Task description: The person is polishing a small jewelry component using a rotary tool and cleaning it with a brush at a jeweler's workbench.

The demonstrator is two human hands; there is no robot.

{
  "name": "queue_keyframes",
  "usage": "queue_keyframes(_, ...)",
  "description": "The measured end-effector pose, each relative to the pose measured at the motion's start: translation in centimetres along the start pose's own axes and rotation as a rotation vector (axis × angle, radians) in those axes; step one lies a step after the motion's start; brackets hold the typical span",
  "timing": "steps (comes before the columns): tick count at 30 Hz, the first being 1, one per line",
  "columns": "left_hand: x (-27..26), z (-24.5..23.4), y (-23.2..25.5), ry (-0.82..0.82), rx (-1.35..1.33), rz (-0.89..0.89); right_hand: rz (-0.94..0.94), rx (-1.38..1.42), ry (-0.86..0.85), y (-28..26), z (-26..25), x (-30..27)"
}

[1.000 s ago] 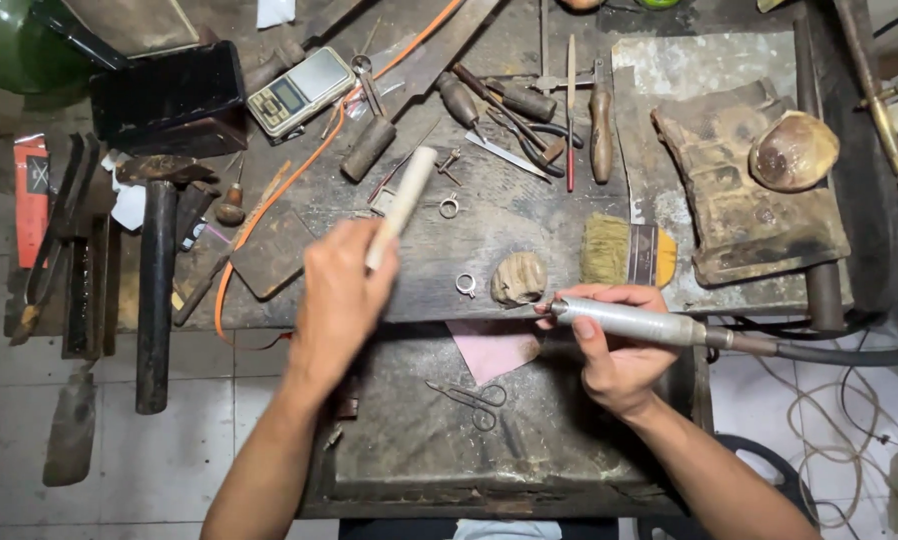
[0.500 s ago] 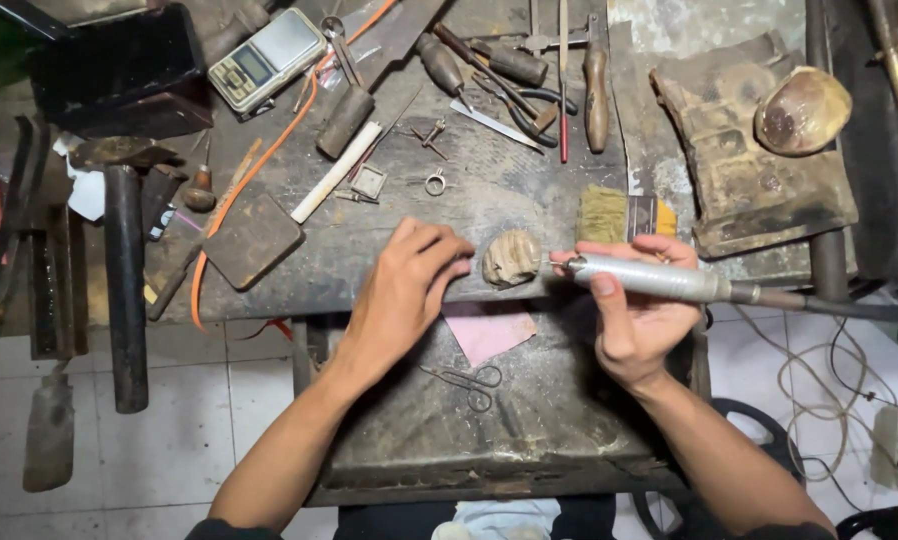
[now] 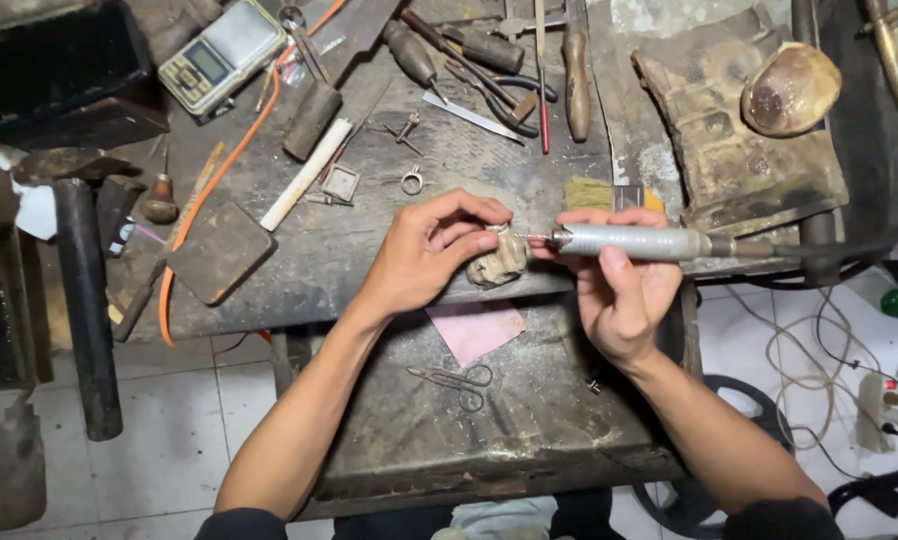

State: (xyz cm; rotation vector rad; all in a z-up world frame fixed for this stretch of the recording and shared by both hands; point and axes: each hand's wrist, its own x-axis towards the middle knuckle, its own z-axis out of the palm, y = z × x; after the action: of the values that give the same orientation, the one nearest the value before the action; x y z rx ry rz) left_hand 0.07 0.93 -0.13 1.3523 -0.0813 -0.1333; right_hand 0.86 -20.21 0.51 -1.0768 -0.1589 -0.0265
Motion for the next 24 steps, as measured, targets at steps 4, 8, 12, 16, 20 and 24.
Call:
queue_keyframes(4, -0.1, -0.3, 0.9, -0.053, 0.003, 0.007, 0.018, 0.034, -0.020, 0.4, 0.1, 0.3)
queue_keyframes(8, 0.2, -0.2, 0.3, -0.047, 0.012, 0.015, -0.061, -0.159, -0.007, 0.8, 0.3, 0.0)
queue_keyframes(12, 0.4, -0.3, 0.1, -0.070, -0.002, 0.034, -0.256, -0.451, -0.003, 0.7, 1.5, 0.4)
queue_keyframes(16, 0.3, -0.4, 0.3, -0.093, 0.018, 0.056, -0.357, -0.591, 0.038, 1.0, 1.7, 0.2)
queue_keyframes(20, 0.3, -0.4, 0.1, -0.088, 0.024, 0.067, -0.363, -0.640, 0.016, 1.6, 0.3, 0.2)
queue_keyframes(24, 0.2, -0.2, 0.4, -0.078, 0.028, 0.082, -0.382, -0.646, 0.022, 1.6, 0.2, 0.3)
